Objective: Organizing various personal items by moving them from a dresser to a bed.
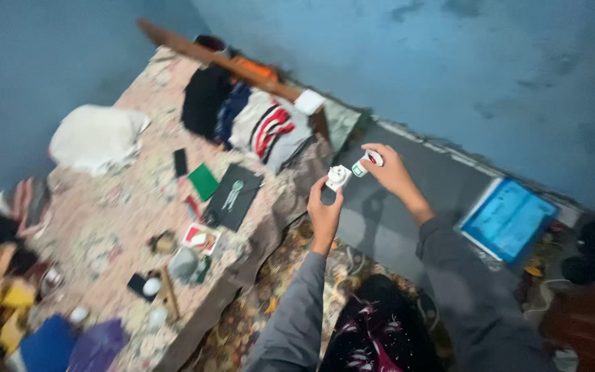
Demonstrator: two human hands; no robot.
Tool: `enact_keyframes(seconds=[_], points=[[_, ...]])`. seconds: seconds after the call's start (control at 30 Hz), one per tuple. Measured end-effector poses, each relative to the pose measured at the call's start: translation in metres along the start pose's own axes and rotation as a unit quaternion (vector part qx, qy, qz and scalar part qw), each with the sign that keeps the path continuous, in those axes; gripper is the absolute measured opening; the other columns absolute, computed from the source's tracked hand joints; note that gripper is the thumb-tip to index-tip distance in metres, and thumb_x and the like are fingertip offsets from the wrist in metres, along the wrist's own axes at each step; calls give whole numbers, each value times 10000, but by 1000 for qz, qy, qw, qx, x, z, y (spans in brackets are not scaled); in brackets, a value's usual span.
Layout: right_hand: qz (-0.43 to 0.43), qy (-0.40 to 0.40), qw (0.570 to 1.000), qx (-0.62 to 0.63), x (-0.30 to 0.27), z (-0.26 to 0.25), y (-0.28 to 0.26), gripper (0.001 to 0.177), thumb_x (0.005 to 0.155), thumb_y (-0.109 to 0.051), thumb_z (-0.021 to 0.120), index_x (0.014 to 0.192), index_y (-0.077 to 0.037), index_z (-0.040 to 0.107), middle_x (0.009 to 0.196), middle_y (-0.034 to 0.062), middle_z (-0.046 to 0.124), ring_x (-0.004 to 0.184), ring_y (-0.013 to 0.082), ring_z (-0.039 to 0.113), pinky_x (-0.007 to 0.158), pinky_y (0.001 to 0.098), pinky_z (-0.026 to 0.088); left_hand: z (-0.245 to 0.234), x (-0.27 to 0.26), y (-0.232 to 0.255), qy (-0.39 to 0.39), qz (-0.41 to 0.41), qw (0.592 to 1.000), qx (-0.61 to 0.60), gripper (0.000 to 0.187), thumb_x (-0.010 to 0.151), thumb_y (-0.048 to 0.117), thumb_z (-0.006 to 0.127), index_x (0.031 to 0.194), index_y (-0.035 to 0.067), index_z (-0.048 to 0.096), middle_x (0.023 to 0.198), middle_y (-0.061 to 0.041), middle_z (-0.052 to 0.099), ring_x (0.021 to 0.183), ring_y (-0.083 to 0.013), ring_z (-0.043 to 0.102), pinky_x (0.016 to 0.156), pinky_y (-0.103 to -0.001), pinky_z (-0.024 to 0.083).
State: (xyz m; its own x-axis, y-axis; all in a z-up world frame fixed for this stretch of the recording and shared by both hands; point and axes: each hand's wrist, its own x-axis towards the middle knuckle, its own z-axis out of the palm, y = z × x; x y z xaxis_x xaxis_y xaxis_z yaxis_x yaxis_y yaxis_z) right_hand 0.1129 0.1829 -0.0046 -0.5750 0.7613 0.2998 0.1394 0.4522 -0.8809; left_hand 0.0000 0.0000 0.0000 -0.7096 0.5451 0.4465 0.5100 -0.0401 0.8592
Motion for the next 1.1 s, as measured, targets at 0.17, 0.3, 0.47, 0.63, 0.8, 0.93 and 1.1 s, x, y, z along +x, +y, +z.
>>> enact_keyframes(seconds=[0.17, 0.3, 0.47, 0.63, 0.8, 0.93, 1.1], points=[[-47, -36, 998, -30, 5, 101, -43, 382, 850, -157, 787, 1223, -104, 718, 1009, 132, 686, 916, 276, 695, 805, 388, 552, -83, 8, -38, 27, -77, 996, 18, 453, 859, 125, 769, 1285, 42, 641, 1233, -137, 702, 1139, -279, 690, 992, -372, 528], [-153, -52, 985, -55, 24, 191, -86, 374, 846, -155, 784, 1206, -90, 702, 1038, 153, 678, 963, 342, 682, 850, 414, 547, -150, 40, -75, 76, -60, 994, 54, 454, 855, 103, 773, 1282, 29, 639, 1251, -153, 687, 1181, -289, 666, 1006, -389, 512], [-200, -112, 971, -73, 71, 320, -96, 424, 810, -127, 764, 1225, -76, 691, 1028, 178, 626, 973, 370, 641, 857, 438, 518, -237, 94, -138, 146, -75, 984, 73, 450, 842, 110, 785, 1266, 29, 657, 1225, -148, 697, 1145, -277, 679, 1002, -385, 525], [-207, -167, 963, -49, 89, 398, -121, 394, 858, -132, 750, 1239, -70, 669, 1044, 173, 617, 989, 368, 634, 882, 442, 519, -310, 111, -199, 199, -113, 970, 87, 455, 851, 112, 792, 1276, 21, 657, 1224, -140, 700, 1129, -251, 679, 1002, -367, 523], [-303, -157, 939, -43, 119, 456, -107, 403, 814, -91, 731, 1206, -48, 648, 1106, 178, 632, 1033, 391, 619, 903, 463, 513, -356, 134, -262, 220, -136, 965, 45, 498, 864, 120, 773, 1327, 16, 621, 1194, -115, 707, 1090, -177, 682, 954, -308, 541], [-214, -191, 954, -83, 130, 488, -111, 400, 821, -92, 748, 1210, -48, 665, 1037, 190, 607, 978, 391, 618, 868, 473, 507, -384, 120, -311, 241, -199, 947, 69, 531, 852, 128, 778, 1345, 13, 616, 1190, -115, 708, 1040, -190, 691, 921, -314, 552], [-218, -192, 952, -101, 156, 578, -31, 486, 756, -76, 756, 1217, -16, 614, 1069, 218, 608, 1017, 441, 592, 882, 509, 486, -405, 117, -378, 259, -165, 936, 172, 561, 818, 102, 764, 1348, -6, 616, 1219, -181, 686, 1109, -298, 677, 956, -379, 528]])
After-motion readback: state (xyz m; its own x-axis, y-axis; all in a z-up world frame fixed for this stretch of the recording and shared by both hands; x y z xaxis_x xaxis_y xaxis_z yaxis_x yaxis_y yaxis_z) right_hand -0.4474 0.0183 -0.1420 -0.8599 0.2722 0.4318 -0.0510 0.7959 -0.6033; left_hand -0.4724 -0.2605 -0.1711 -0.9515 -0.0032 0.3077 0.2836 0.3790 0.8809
